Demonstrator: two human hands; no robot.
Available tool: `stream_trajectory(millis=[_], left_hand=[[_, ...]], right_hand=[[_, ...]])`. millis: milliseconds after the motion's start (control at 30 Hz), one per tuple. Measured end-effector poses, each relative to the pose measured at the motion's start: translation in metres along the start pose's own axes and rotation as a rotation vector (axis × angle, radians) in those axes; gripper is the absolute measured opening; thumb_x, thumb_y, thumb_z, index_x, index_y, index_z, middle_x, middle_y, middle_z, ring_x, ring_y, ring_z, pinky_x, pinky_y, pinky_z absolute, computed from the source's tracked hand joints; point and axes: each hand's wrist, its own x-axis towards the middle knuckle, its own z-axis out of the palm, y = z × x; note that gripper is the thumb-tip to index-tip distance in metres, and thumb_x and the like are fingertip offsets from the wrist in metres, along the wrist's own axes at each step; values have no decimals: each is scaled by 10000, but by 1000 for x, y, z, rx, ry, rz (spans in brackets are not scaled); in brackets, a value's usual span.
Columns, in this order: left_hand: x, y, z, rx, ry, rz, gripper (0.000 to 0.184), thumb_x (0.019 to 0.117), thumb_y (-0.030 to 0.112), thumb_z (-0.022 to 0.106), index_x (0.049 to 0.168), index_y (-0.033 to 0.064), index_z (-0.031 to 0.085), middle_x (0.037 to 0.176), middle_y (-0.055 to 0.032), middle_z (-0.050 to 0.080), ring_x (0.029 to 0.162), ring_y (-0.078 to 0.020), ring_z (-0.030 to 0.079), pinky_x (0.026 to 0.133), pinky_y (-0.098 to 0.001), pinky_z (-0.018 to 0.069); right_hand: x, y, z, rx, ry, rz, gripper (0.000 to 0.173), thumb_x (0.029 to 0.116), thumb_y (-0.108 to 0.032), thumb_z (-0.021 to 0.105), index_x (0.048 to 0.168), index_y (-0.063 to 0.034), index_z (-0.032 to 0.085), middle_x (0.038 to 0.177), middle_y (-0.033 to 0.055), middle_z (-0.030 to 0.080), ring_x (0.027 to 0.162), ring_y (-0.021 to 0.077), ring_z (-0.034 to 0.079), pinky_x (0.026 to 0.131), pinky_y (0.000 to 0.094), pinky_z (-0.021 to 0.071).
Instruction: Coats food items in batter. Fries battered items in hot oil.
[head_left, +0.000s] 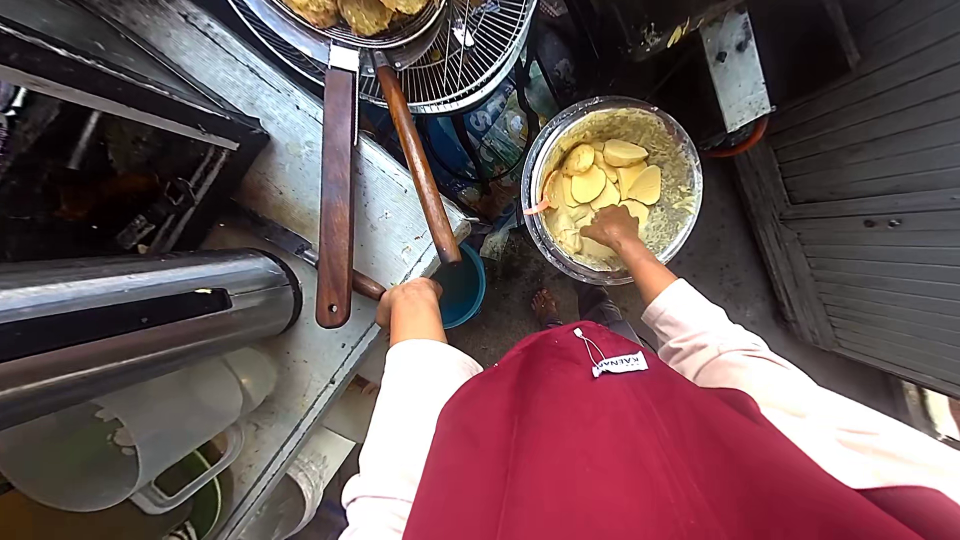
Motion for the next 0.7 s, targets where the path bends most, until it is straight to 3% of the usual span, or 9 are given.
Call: stream_trajectory(millis=[133,300,433,600,700], left_hand=[[-1,1,0,-12,3,-30,489,958,493,580,1161,67,708,1199,-210,691,1120,-400,671,837,-617,538],[-2,1,0,-2,18,-33,504,962,513,561,1156,71,707,1179,-200,699,1106,-391,680,828,-609,545],[-3,0,0,12,23,-9,488,974,509,552,1148,82,712,1177,-195,702,1099,-384,684,825,-607,547],[-4,0,1,28,27,2,446,970,471,570,1139,85,714,1164,-193,707,1096,-391,685,818,-608,548],[-2,1,0,20,6,-14,471,947,475,600,1151,65,710,1166,-205,702,1097,-398,681,822,-615,542]], right_hand=[[-8,-4,2,126,42,-17,600,892,-545,758,1157,-8,729,1264,251,662,1244,436,583,1028,678,430],[-15,-53,14,-245,-8,26,640,880,-551,722,1143,32,701,1293,276,632,1318,452,531,1056,708,369],[-7,-54,15,-328,-3,19,635,848,-570,723,1082,21,715,1283,256,639,1333,428,517,1102,681,332],[-6,-20,1,-232,122,-26,564,935,-490,644,1073,50,725,1256,270,657,1309,450,535,1079,701,340],[-7,-2,-15,-104,137,38,516,993,-453,579,1099,32,719,1267,263,658,1285,439,564,1047,686,391]])
